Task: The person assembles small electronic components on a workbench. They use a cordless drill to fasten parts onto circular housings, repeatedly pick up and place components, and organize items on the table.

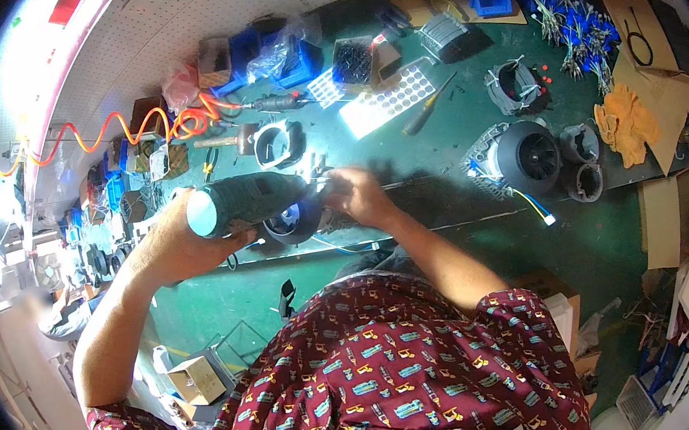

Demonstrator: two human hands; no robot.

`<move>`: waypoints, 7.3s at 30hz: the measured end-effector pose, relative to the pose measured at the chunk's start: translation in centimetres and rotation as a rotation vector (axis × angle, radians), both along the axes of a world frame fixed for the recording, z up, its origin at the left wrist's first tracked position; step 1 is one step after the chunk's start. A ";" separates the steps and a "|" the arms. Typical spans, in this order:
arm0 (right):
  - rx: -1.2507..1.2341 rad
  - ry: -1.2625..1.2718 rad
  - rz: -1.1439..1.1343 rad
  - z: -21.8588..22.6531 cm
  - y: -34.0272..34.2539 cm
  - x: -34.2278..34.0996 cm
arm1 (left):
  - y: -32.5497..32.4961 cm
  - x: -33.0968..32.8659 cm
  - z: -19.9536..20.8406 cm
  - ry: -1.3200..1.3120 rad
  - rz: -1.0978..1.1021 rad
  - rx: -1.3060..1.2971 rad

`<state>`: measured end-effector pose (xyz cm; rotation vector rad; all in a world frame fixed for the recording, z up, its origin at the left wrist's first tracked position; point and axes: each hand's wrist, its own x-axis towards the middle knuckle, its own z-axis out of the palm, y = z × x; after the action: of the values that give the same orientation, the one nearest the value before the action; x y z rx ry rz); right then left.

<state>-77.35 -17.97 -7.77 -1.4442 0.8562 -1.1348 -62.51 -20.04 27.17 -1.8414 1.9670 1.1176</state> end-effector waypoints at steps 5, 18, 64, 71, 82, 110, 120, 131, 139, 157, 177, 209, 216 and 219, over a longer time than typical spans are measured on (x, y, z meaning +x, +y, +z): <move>-0.022 -0.012 -0.021 -0.2 0.2 0.6 | -0.2 -0.3 1.0 -0.042 -0.071 -0.046; 0.997 -0.653 -0.046 4.0 4.3 -7.2 | 6.8 9.1 2.5 0.177 0.173 -0.231; 1.047 -1.177 -0.201 7.1 12.9 8.2 | 16.0 22.4 -5.5 0.520 0.410 0.033; 1.140 -1.115 -0.248 7.7 12.3 8.4 | 15.3 21.9 -5.0 0.449 0.085 -0.114; 1.166 -1.049 -0.241 6.3 10.4 10.5 | 15.0 21.2 -6.6 0.449 0.103 -0.166; 0.347 0.589 -0.778 7.9 8.9 6.0 | 0.2 11.0 0.8 0.068 -0.473 0.005; 0.284 0.522 -0.780 7.4 9.0 6.3 | 1.2 9.8 1.4 0.008 -0.605 -0.081; 0.815 -0.623 -0.596 7.3 13.4 0.1 | 4.0 12.1 3.2 0.256 -0.355 0.003; 0.800 -0.698 -0.535 8.3 14.1 0.8 | 10.6 15.5 -3.0 0.337 0.005 0.095; 0.618 -0.538 -0.130 9.0 14.2 -2.3 | 10.2 15.2 -2.4 0.250 0.169 0.242; 0.063 0.242 -0.504 5.9 10.3 -0.2 | 1.6 4.7 1.5 0.067 -0.648 -0.207; 0.211 0.176 -0.631 0.6 8.6 4.9 | 0.6 2.4 0.7 -0.030 -0.744 -0.107; 0.264 0.103 -0.617 4.0 8.9 3.9 | 1.3 2.9 3.1 0.140 -0.647 -0.141; 0.681 0.007 -0.569 6.7 10.6 0.7 | 2.2 5.4 3.3 0.358 -0.548 -0.150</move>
<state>-76.64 -7.37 -1.05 -0.6523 1.5387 -1.0787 -57.09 -17.86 30.50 -1.0798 2.5950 1.1920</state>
